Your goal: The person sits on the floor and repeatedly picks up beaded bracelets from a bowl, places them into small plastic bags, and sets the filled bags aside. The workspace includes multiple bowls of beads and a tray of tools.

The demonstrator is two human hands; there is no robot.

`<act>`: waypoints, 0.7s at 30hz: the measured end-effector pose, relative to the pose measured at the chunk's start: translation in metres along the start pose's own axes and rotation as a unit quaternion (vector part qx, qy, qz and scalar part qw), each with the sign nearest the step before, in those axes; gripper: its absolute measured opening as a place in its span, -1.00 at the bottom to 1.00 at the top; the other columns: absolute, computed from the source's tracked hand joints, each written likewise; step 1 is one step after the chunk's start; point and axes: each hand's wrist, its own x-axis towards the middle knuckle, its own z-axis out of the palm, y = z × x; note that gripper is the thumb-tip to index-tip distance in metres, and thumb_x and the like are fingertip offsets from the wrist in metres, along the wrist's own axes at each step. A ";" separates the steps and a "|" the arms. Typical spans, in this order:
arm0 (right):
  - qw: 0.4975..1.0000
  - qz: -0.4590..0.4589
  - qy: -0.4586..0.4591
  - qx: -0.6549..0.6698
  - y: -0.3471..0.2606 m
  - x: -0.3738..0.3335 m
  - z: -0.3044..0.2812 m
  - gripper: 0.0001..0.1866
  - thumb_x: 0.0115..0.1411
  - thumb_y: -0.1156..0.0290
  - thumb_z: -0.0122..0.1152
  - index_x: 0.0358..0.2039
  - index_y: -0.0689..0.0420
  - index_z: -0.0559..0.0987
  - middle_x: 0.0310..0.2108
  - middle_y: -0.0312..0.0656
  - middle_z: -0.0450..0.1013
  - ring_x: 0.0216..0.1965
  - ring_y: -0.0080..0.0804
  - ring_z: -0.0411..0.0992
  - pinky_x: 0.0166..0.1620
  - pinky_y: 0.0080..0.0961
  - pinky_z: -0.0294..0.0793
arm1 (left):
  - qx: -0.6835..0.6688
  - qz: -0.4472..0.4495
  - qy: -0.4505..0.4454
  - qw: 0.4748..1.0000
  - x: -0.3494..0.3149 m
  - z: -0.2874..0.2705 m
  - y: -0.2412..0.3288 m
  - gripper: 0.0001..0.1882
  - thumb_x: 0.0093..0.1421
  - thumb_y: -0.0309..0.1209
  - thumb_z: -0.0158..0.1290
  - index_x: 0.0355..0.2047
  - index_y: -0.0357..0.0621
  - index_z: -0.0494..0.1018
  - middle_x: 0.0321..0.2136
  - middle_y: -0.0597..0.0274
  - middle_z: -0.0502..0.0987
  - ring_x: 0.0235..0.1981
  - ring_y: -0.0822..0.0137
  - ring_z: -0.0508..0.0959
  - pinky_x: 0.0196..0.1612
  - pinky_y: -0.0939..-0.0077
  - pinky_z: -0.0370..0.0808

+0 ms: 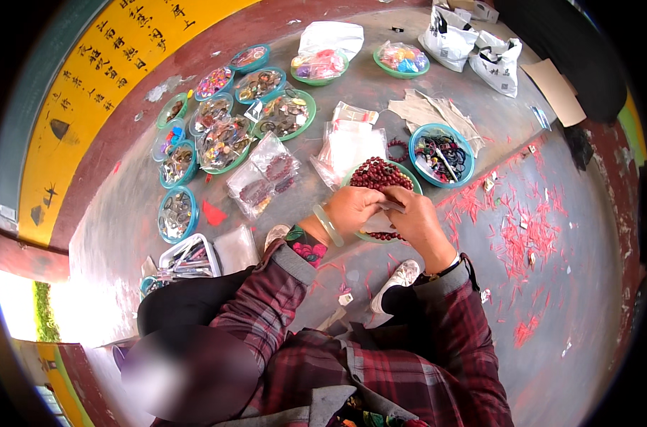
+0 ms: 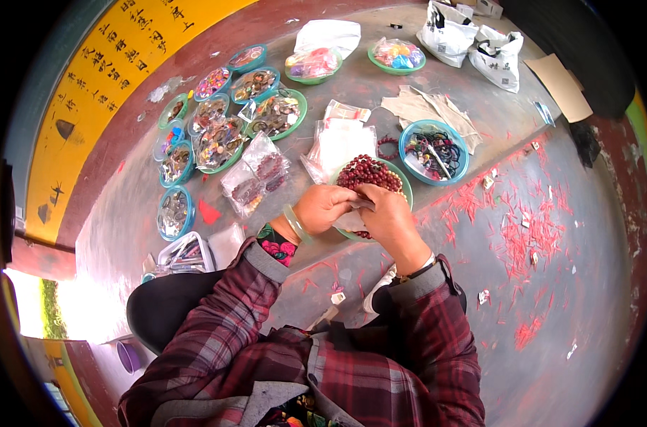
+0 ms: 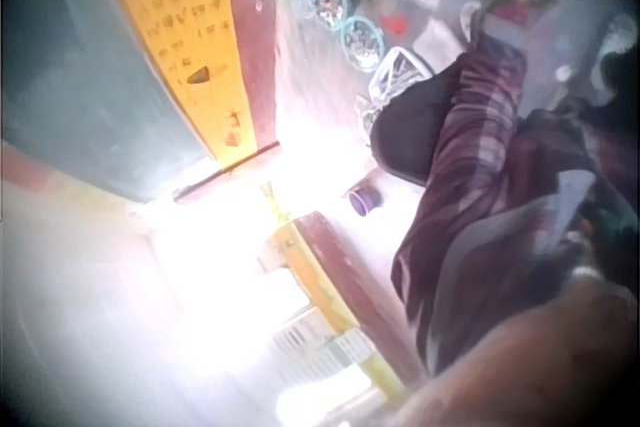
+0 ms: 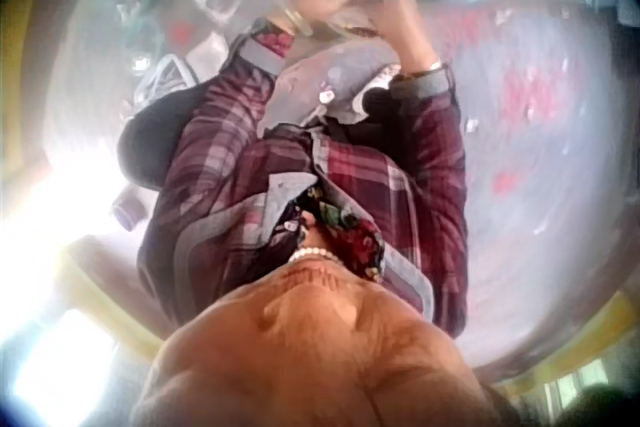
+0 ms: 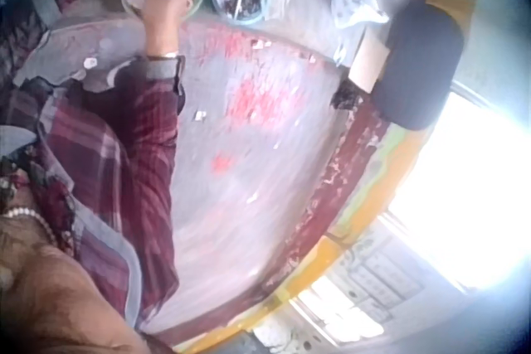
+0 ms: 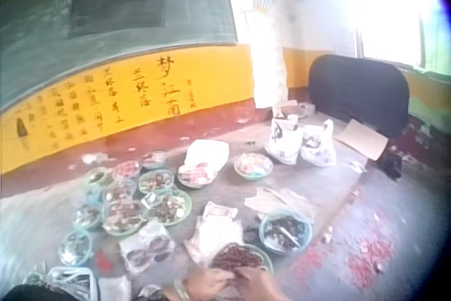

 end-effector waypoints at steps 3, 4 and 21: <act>0.999 0.029 -0.013 -0.041 -0.004 -0.001 -0.003 -0.75 -0.08 0.45 0.13 -0.32 0.13 0.58 -0.45 0.01 0.47 -0.41 -0.06 0.47 -0.33 -0.33 0.42 | -0.016 -0.021 0.010 1.000 -0.002 -0.003 0.004 -0.82 0.09 -0.49 0.02 -0.27 -0.19 0.49 -0.37 0.09 0.54 -0.35 0.22 0.55 -0.27 0.48 0.45; 0.998 0.045 -0.022 -0.046 -0.006 -0.001 -0.005 -0.77 -0.08 0.43 0.13 -0.34 0.12 0.59 -0.46 0.01 0.47 -0.42 -0.07 0.47 -0.36 -0.34 0.41 | -0.024 -0.028 0.011 0.999 -0.002 -0.004 0.006 -0.83 0.09 -0.49 0.02 -0.28 -0.20 0.49 -0.38 0.09 0.54 -0.36 0.23 0.55 -0.27 0.49 0.44; 0.986 0.066 0.071 0.138 0.004 0.003 -0.019 -0.91 0.10 0.55 0.04 -0.38 0.29 0.45 -0.55 -0.27 0.41 -0.55 -0.61 0.39 -0.47 -0.64 0.42 | -0.289 -0.248 -0.067 0.922 -0.028 -0.013 -0.074 -0.88 0.06 -0.49 0.09 -0.38 -0.26 0.53 -0.51 0.33 0.53 -0.45 0.54 0.49 -0.35 0.65 0.44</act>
